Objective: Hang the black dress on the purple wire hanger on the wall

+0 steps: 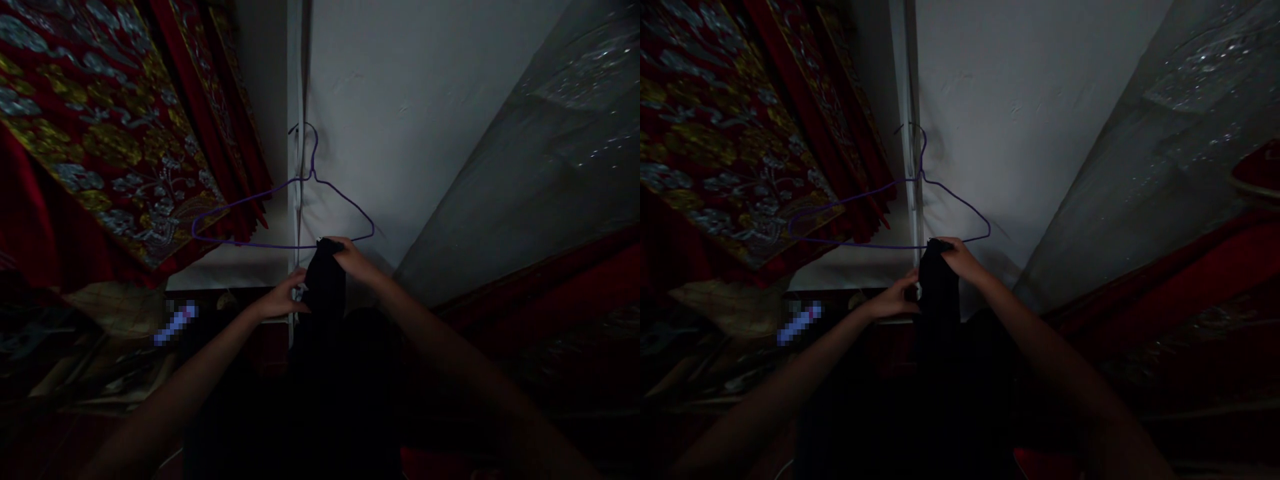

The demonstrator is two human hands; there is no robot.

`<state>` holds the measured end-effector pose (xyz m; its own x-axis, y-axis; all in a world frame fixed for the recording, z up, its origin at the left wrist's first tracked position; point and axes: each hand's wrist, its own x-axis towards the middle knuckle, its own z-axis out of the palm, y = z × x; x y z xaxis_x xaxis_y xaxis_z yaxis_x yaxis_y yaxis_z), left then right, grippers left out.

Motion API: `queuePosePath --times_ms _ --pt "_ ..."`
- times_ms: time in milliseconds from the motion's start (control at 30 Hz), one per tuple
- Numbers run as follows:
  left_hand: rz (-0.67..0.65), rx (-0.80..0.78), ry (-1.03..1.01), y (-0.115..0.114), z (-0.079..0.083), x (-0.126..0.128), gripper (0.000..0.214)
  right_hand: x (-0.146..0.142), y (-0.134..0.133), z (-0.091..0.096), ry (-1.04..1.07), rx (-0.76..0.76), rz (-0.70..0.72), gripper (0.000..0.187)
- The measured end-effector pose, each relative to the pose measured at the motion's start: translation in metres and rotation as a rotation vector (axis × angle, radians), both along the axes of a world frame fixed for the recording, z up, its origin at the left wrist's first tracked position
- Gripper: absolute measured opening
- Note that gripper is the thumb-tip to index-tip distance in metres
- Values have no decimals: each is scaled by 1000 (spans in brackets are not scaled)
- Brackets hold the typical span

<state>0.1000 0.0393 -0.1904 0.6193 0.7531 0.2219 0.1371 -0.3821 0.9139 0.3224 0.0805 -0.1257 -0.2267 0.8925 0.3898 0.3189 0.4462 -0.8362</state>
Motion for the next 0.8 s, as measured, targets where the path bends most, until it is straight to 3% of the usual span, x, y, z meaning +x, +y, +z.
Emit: queuePosePath --times_ms 100,200,267,333,433,567,633,700,800 --pt "-157 -188 188 -8 -13 -4 44 7 1 2 -5 -8 27 21" --pt "-224 -193 338 -25 -37 -22 47 28 4 8 -57 68 -42 19" --pt "-182 -153 402 -34 -45 -42 44 44 6 14 -114 97 -85 20" --pt "-35 -68 454 -36 -40 -63 41 57 6 21 -159 104 -117 20" --pt "198 206 524 -27 -7 -94 43 68 5 33 -188 98 -143 17" --pt "226 576 704 -2 55 -124 41 66 0 38 -206 87 -118 17" --pt "338 698 764 6 80 -132 31 61 -4 35 -188 81 -101 16" --pt "466 759 776 10 97 -135 33 54 -8 29 -163 84 -88 17" --pt "544 813 670 6 112 -131 39 42 -16 21 -169 133 -94 21"
